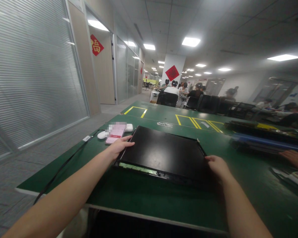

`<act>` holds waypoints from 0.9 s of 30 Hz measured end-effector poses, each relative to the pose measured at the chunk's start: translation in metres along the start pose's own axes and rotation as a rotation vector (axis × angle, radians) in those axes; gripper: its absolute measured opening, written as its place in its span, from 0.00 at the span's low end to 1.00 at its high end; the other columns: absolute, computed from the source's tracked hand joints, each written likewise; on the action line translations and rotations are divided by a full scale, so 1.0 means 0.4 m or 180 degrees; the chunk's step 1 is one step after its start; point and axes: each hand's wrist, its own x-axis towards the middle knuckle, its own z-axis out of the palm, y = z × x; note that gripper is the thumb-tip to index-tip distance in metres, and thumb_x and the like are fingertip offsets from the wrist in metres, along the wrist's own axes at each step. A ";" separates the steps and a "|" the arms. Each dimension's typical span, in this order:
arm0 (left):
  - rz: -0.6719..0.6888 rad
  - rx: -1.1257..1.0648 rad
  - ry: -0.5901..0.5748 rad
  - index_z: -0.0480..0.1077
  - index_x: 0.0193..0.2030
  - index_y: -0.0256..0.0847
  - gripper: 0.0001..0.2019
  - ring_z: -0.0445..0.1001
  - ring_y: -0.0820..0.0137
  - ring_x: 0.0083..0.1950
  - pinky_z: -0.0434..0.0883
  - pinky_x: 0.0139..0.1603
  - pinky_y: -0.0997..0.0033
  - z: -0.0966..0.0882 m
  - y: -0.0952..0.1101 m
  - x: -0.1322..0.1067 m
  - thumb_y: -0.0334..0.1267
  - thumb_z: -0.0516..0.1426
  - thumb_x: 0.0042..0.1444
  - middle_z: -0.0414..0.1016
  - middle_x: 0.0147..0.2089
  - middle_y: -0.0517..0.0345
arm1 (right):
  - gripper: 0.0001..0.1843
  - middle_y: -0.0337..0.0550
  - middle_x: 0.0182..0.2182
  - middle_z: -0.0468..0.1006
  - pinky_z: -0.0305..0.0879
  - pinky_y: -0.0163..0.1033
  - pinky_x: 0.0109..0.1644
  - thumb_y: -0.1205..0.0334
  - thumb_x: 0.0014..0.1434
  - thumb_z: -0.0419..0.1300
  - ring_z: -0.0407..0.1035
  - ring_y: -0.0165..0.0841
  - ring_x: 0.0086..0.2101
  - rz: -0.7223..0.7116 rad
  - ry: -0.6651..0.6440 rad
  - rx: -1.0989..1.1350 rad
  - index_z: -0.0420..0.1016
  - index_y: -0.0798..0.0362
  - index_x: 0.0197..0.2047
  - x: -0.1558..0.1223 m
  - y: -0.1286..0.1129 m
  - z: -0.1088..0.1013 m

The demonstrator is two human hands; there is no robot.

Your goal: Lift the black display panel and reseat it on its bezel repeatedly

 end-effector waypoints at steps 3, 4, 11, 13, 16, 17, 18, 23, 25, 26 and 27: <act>-0.0040 0.0119 0.0000 0.66 0.61 0.36 0.36 0.80 0.60 0.27 0.77 0.28 0.64 0.005 0.003 -0.008 0.22 0.65 0.42 0.81 0.30 0.51 | 0.23 0.46 0.41 0.82 0.66 0.37 0.40 0.73 0.44 0.54 0.74 0.38 0.41 -0.0042 0.0041 -0.0089 0.82 0.52 0.43 -0.004 -0.005 -0.003; -0.0018 0.0159 0.0021 0.67 0.60 0.36 0.35 0.80 0.61 0.27 0.77 0.28 0.65 0.006 0.003 -0.010 0.22 0.65 0.42 0.81 0.31 0.51 | 0.23 0.46 0.41 0.82 0.66 0.37 0.41 0.73 0.44 0.54 0.74 0.38 0.41 -0.0064 0.0052 -0.0135 0.82 0.52 0.42 -0.006 -0.007 -0.004; 0.0182 0.0116 -0.0043 0.72 0.53 0.36 0.30 0.80 0.63 0.29 0.77 0.31 0.66 0.015 0.001 -0.021 0.22 0.65 0.39 0.82 0.35 0.52 | 0.23 0.47 0.41 0.82 0.66 0.37 0.43 0.74 0.44 0.54 0.74 0.38 0.41 -0.0156 0.0059 -0.0210 0.82 0.52 0.42 -0.008 -0.011 -0.006; 0.0182 0.0118 -0.0056 0.72 0.52 0.37 0.29 0.80 0.62 0.30 0.77 0.32 0.65 0.015 0.001 -0.022 0.21 0.65 0.38 0.82 0.34 0.52 | 0.23 0.47 0.41 0.82 0.66 0.37 0.43 0.73 0.44 0.54 0.74 0.38 0.41 -0.0143 0.0056 -0.0228 0.82 0.52 0.42 -0.006 -0.008 -0.005; 0.0178 0.0178 -0.0010 0.72 0.51 0.36 0.29 0.80 0.61 0.31 0.77 0.32 0.65 0.011 0.001 -0.021 0.21 0.64 0.38 0.82 0.33 0.52 | 0.24 0.47 0.42 0.82 0.67 0.36 0.42 0.73 0.44 0.54 0.75 0.37 0.42 -0.0139 -0.0026 -0.0203 0.81 0.52 0.43 -0.001 -0.002 -0.003; 0.0177 0.0215 0.0010 0.72 0.51 0.36 0.28 0.80 0.61 0.30 0.77 0.31 0.65 0.009 0.002 -0.021 0.21 0.64 0.39 0.82 0.32 0.53 | 0.23 0.47 0.42 0.82 0.67 0.36 0.42 0.72 0.44 0.55 0.75 0.37 0.42 -0.0160 -0.0053 -0.0163 0.81 0.52 0.43 0.000 0.000 -0.002; 0.0177 0.0257 0.0027 0.73 0.51 0.36 0.28 0.80 0.61 0.30 0.76 0.31 0.65 0.007 0.003 -0.020 0.22 0.64 0.39 0.81 0.31 0.53 | 0.23 0.47 0.42 0.82 0.67 0.35 0.42 0.72 0.44 0.56 0.75 0.37 0.42 -0.0187 -0.0078 -0.0110 0.81 0.52 0.43 0.001 0.001 -0.001; 0.0259 0.0449 0.0058 0.74 0.50 0.38 0.27 0.79 0.61 0.29 0.75 0.29 0.65 -0.002 0.004 -0.017 0.24 0.65 0.39 0.80 0.28 0.56 | 0.19 0.47 0.37 0.82 0.68 0.38 0.43 0.68 0.43 0.61 0.75 0.40 0.41 -0.0302 -0.0142 0.0214 0.82 0.51 0.40 0.005 0.006 0.010; 0.0311 0.0531 0.0063 0.75 0.49 0.38 0.26 0.79 0.61 0.29 0.74 0.30 0.65 -0.003 0.002 -0.016 0.24 0.65 0.38 0.79 0.27 0.57 | 0.18 0.47 0.37 0.82 0.69 0.38 0.43 0.68 0.43 0.61 0.75 0.40 0.41 -0.0295 -0.0130 0.0245 0.82 0.51 0.40 0.005 0.007 0.012; 0.0327 0.0565 0.0061 0.75 0.48 0.38 0.26 0.79 0.61 0.29 0.74 0.30 0.65 -0.004 0.002 -0.015 0.25 0.65 0.38 0.79 0.26 0.57 | 0.18 0.47 0.37 0.82 0.69 0.38 0.43 0.68 0.43 0.62 0.75 0.40 0.41 -0.0288 -0.0127 0.0239 0.82 0.50 0.40 0.006 0.007 0.013; 0.0333 0.0597 0.0064 0.76 0.47 0.38 0.25 0.79 0.60 0.29 0.74 0.30 0.65 -0.004 0.001 -0.015 0.25 0.66 0.37 0.79 0.26 0.57 | 0.17 0.47 0.37 0.82 0.69 0.38 0.43 0.68 0.44 0.62 0.75 0.40 0.41 -0.0279 -0.0131 0.0229 0.82 0.50 0.39 0.006 0.007 0.013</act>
